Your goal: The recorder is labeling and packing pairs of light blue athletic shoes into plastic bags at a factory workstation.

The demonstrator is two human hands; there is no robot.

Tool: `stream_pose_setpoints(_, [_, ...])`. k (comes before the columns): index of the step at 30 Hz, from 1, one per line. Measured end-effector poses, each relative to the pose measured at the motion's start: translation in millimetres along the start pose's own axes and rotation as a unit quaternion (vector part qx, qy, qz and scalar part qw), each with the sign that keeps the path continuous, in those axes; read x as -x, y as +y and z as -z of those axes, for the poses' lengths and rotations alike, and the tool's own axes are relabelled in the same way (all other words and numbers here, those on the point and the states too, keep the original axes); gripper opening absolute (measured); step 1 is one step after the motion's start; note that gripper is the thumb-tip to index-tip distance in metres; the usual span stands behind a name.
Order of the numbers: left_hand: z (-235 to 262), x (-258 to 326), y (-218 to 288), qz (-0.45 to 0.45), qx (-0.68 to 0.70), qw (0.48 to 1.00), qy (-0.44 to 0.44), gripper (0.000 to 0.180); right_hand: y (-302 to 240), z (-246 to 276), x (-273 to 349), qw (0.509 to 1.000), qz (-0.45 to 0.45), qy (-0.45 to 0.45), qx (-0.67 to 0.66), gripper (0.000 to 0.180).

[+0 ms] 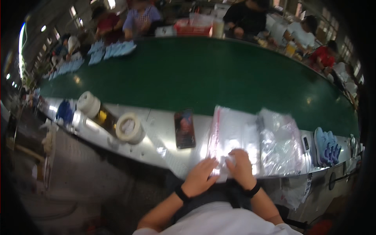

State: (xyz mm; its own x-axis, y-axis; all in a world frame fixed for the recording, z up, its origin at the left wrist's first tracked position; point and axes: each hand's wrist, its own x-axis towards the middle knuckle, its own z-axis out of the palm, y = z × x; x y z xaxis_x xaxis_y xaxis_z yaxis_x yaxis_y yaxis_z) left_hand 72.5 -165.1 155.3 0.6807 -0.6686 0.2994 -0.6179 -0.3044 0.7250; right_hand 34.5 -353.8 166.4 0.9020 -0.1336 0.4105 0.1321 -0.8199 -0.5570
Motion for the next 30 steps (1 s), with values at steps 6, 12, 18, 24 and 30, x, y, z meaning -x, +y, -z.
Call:
stream_pose_setpoints(6, [-18, 13, -10, 0.064, 0.069, 0.995, -0.025, 0.040, 6, -22, 34, 0.993, 0.057, -0.034, 0.092, 0.033])
stream_pose_setpoints(12, [-20, 18, -20, 0.050, 0.083, 0.995, -0.001, 0.035, -7, -14, 52, 0.987, 0.115, -0.109, 0.003, 0.046])
stream_pose_setpoints(18, [-22, 8, -33, 0.082, 0.188, 0.979, -0.002, 0.034, 11, -16, 22, 0.986, 0.010, -0.099, -0.134, 0.009])
stream_pose_setpoints(24, [-25, 9, -34, 0.062, 0.113, 0.992, -0.007, 0.037, 33, -28, -7, 0.998, -0.024, -0.022, 0.060, 0.036])
stream_pose_setpoints(30, [-26, 21, -23, 0.073, 0.064, 0.995, -0.032, 0.040, 17, -36, 9, 0.992, -0.045, 0.012, 0.118, 0.035])
